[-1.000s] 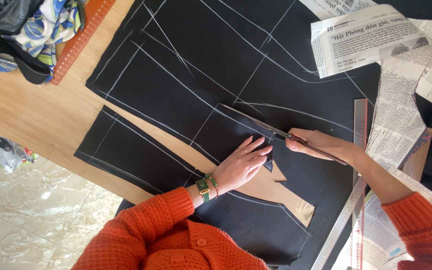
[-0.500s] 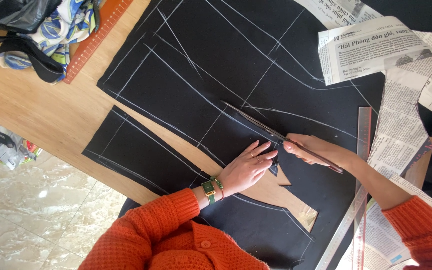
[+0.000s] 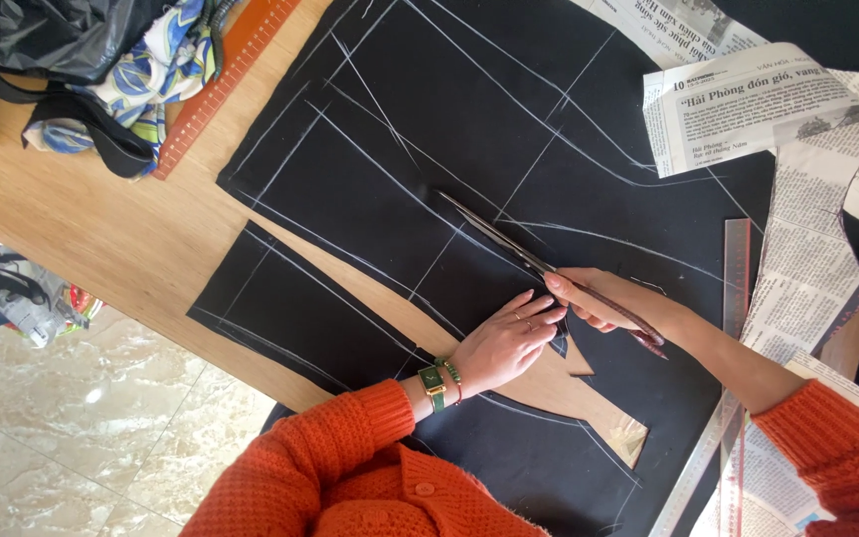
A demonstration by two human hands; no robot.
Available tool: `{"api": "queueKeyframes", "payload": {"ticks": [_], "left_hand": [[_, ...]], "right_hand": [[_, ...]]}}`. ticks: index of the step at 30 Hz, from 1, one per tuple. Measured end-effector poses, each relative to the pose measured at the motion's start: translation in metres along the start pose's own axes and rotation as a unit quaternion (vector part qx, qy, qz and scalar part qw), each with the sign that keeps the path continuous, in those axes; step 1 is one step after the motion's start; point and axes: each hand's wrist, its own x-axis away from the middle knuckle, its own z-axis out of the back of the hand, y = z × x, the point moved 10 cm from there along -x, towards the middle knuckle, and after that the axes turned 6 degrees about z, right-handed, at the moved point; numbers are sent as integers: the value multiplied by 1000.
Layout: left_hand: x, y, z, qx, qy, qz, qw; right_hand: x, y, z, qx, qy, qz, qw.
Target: The person marks a fabric piece using a template and chalk, then cuts along the marked lines using tailoring shears.
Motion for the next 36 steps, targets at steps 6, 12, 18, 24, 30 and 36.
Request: {"api": "queueKeyframes", "payload": {"ticks": [6,12,18,24,30,36], "left_hand": [[-4,1,10,-4,16,21,1000],[-6,3,15,2,27,18,999],[-13,8,22,6,0,15,1000],[-10,6,21,-10,11,30,999],[-6,2,11,6,-7,34,999],[-6,3,15,3,2,30,1000]], "right_hand": [[-8,-31,-5,1,4,-3,1000],[-20,-45,-11,1,-1,-1,1000],[-21,-48,-11,-15,26,-15,999],[-33,-64,-14,-30,13,-11,999],[-43,-90,-15,-16,16,-22,999],[-56,-80,-16,-37,28,4,999]]}}
